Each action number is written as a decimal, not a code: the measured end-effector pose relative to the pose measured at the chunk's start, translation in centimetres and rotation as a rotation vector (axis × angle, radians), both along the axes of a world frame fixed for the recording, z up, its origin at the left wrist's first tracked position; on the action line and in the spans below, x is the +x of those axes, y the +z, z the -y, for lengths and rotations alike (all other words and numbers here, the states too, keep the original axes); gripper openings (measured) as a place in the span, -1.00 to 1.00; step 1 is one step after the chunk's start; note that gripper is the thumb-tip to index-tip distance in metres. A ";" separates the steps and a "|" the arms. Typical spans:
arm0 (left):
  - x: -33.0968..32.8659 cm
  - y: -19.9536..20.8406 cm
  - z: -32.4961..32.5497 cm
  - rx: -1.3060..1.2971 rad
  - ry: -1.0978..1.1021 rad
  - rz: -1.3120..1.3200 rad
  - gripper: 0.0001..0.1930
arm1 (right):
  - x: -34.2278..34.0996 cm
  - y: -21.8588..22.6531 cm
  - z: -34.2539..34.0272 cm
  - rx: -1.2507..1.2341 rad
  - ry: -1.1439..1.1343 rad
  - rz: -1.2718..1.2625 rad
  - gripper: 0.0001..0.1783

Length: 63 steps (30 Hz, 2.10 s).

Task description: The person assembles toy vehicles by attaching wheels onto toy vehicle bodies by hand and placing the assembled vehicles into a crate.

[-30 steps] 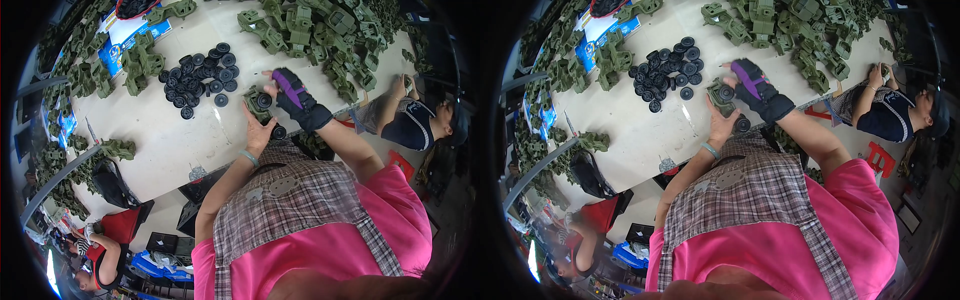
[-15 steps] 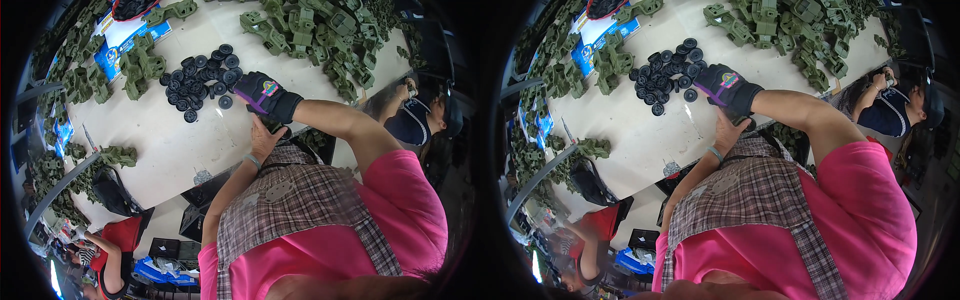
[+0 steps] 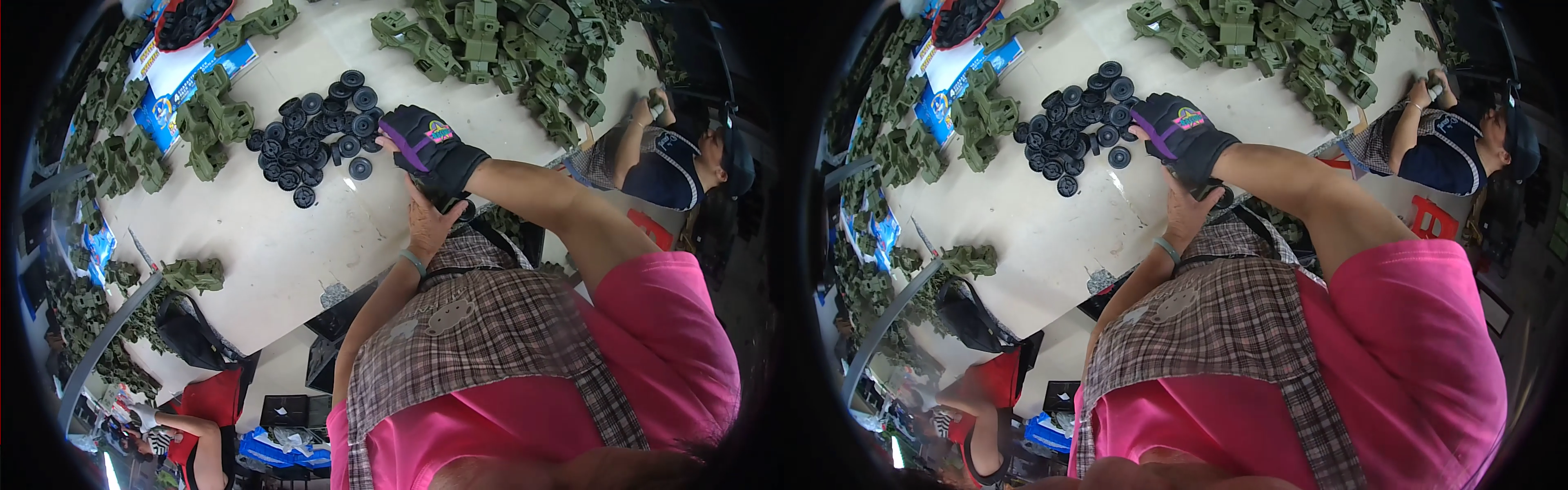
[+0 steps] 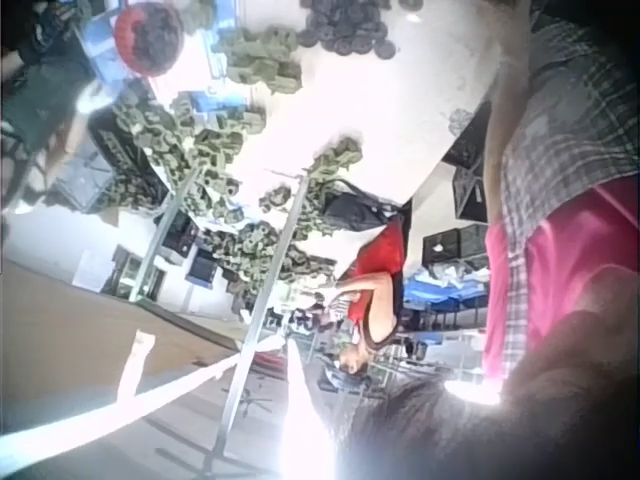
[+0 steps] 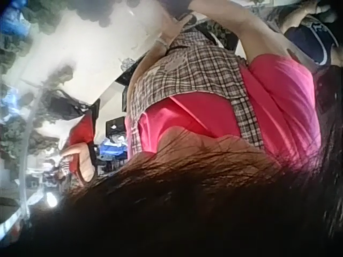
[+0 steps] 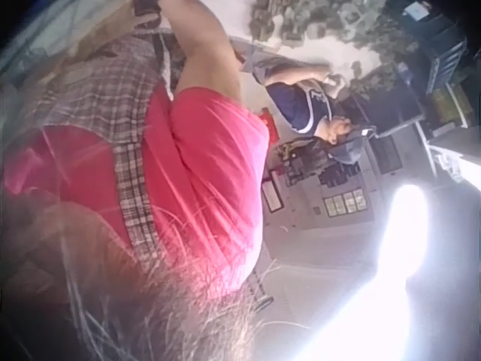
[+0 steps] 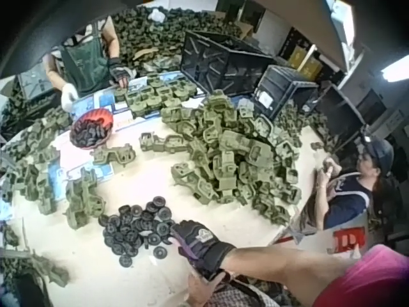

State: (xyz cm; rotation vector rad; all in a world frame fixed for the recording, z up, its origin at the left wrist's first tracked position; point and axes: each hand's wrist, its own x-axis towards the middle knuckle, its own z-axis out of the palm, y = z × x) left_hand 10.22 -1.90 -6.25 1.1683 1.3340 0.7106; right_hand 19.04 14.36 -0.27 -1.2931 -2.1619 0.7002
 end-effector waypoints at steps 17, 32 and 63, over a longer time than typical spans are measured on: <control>0.6 8.9 -2.9 -0.081 -0.498 0.169 0.20 | 12.7 1.5 18.7 -0.983 -0.574 -0.795 -0.15; -0.1 6.1 -2.1 -0.206 -0.658 0.148 -0.20 | 20.3 -4.8 46.5 -0.916 -1.643 -1.685 -0.60; -3.8 2.5 -1.5 -0.112 -0.432 -0.104 -0.47 | 14.5 4.4 -0.1 0.352 -0.152 0.009 -0.48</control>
